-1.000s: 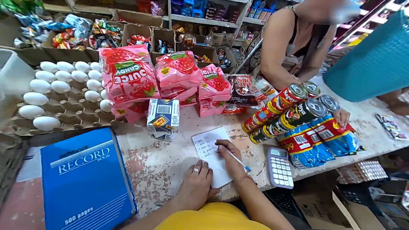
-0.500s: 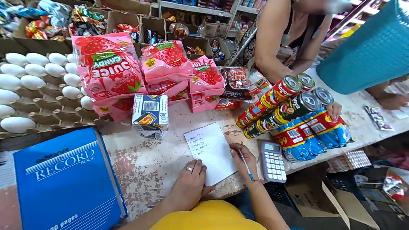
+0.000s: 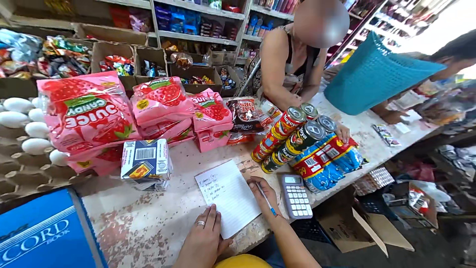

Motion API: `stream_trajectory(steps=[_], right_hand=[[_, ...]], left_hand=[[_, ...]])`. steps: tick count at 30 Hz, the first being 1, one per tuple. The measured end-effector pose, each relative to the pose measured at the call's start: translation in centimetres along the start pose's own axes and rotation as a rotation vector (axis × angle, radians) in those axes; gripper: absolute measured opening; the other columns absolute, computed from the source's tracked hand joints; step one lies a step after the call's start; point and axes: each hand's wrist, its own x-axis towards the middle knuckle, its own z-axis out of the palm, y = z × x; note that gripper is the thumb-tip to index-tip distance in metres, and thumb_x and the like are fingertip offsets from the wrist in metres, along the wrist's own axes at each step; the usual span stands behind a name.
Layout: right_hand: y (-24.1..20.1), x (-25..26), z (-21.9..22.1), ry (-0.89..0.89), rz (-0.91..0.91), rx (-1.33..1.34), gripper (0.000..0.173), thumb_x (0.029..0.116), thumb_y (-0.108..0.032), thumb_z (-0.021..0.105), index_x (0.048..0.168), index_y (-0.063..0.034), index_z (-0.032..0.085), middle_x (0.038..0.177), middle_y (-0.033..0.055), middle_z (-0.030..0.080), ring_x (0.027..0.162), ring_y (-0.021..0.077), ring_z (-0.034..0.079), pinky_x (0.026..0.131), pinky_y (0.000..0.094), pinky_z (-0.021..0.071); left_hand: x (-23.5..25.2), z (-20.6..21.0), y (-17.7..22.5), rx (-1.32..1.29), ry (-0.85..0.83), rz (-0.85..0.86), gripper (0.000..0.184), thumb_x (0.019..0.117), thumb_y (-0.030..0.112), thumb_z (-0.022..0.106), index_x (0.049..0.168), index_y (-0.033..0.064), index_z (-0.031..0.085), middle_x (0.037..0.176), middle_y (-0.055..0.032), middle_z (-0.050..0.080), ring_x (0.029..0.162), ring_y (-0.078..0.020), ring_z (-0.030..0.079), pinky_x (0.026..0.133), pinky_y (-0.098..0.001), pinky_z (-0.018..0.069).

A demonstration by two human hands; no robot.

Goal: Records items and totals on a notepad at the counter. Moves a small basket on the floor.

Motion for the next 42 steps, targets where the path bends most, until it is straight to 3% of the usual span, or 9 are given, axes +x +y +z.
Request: stream_trajectory(steps=[8, 12, 15, 20, 25, 31, 35, 39, 42], right_hand=[[-1.2, 2.1, -0.2, -0.021, -0.025, -0.162, 0.03, 0.1077, -0.015, 0.048, 0.124, 0.0009, 0.067, 0.115, 0.0132, 0.073, 0.098, 0.0162, 0.073, 0.089, 0.0324, 0.0593], [-1.6, 2.6, 0.4, 0.048, -0.117, -0.254, 0.037, 0.1011, -0.016, 0.06, 0.131, 0.0055, 0.063, 0.126, 0.0204, 0.069, 0.098, 0.0218, 0.072, 0.087, 0.0342, 0.058], [-2.0, 3.2, 0.5, 0.077, -0.132, -0.322, 0.039, 0.0986, -0.018, 0.064, 0.13, 0.0052, 0.062, 0.117, 0.0199, 0.071, 0.088, 0.0212, 0.072, 0.076, 0.0332, 0.0591], [-3.4, 4.3, -0.3, -0.032, 0.071, -0.478, 0.048, 0.1, -0.023, 0.063, 0.141, 0.0008, 0.053, 0.12, 0.0199, 0.069, 0.094, 0.0283, 0.073, 0.088, 0.0439, 0.0586], [-4.1, 4.4, -0.2, 0.203, -0.339, -0.527, 0.041, 0.0944, -0.016, 0.068, 0.126, 0.0098, 0.063, 0.118, 0.025, 0.07, 0.095, 0.0343, 0.074, 0.084, 0.0451, 0.0609], [-4.9, 5.9, -0.8, 0.415, -0.524, -0.464, 0.034, 0.0915, -0.011, 0.068, 0.118, 0.0106, 0.063, 0.112, 0.0243, 0.07, 0.083, 0.0236, 0.073, 0.074, 0.034, 0.0614], [-7.1, 6.3, -1.6, 0.517, -0.655, -0.372, 0.03, 0.0907, -0.008, 0.069, 0.115, 0.007, 0.061, 0.138, 0.0289, 0.059, 0.078, 0.0173, 0.069, 0.064, 0.0277, 0.0564], [-7.1, 5.2, -0.9, 0.366, -0.511, -0.032, 0.039, 0.1061, -0.021, 0.053, 0.136, 0.0037, 0.049, 0.139, 0.0138, 0.061, 0.089, 0.0112, 0.071, 0.074, 0.0295, 0.0599], [-5.9, 2.7, 2.4, 0.036, -0.242, 0.325, 0.044, 0.1106, -0.038, 0.036, 0.118, -0.0044, 0.063, 0.106, -0.0009, 0.07, 0.088, 0.0086, 0.067, 0.081, 0.031, 0.0586]], left_hand=[[0.2, -0.3, 0.0, 0.007, -0.025, -0.014, 0.076, 0.0859, 0.063, 0.062, 0.122, -0.0034, 0.07, 0.137, -0.0218, 0.064, 0.127, -0.039, 0.062, 0.096, -0.0554, 0.0544], [0.2, -0.7, 0.0, 0.015, -0.043, -0.015, 0.075, 0.0863, 0.061, 0.063, 0.122, -0.0036, 0.071, 0.136, -0.0223, 0.064, 0.125, -0.0386, 0.064, 0.096, -0.0561, 0.0542], [0.3, -0.8, 0.0, 0.021, -0.065, -0.013, 0.075, 0.0862, 0.061, 0.064, 0.123, -0.0038, 0.07, 0.138, -0.0225, 0.063, 0.126, -0.0388, 0.063, 0.097, -0.0561, 0.0536], [0.4, -1.5, 0.0, -0.059, -0.148, -0.041, 0.072, 0.0882, 0.055, 0.069, 0.128, -0.0059, 0.066, 0.142, -0.0251, 0.059, 0.13, -0.0426, 0.059, 0.102, -0.0595, 0.0496], [0.7, -2.1, 0.0, -0.069, -0.186, -0.027, 0.07, 0.0916, 0.052, 0.066, 0.129, -0.0074, 0.065, 0.142, -0.027, 0.058, 0.131, -0.0443, 0.058, 0.103, -0.0598, 0.0486], [0.7, -2.2, -0.1, -0.06, -0.212, -0.027, 0.07, 0.0932, 0.052, 0.064, 0.13, -0.0075, 0.064, 0.144, -0.027, 0.057, 0.132, -0.0441, 0.057, 0.104, -0.0582, 0.0481], [0.5, -1.6, -0.1, -0.013, -0.17, -0.027, 0.071, 0.0909, 0.055, 0.064, 0.129, -0.005, 0.066, 0.143, -0.0242, 0.059, 0.131, -0.0404, 0.059, 0.103, -0.0566, 0.0499], [0.0, -0.3, -0.4, 0.021, -0.035, -0.002, 0.07, 0.087, 0.058, 0.065, 0.12, -0.0031, 0.071, 0.134, -0.0221, 0.065, 0.124, -0.0376, 0.065, 0.096, -0.055, 0.0547], [0.0, -0.9, -0.2, -0.006, -0.11, -0.026, 0.068, 0.0908, 0.055, 0.064, 0.126, -0.0035, 0.068, 0.139, -0.0221, 0.062, 0.128, -0.0369, 0.062, 0.101, -0.0537, 0.0522]])
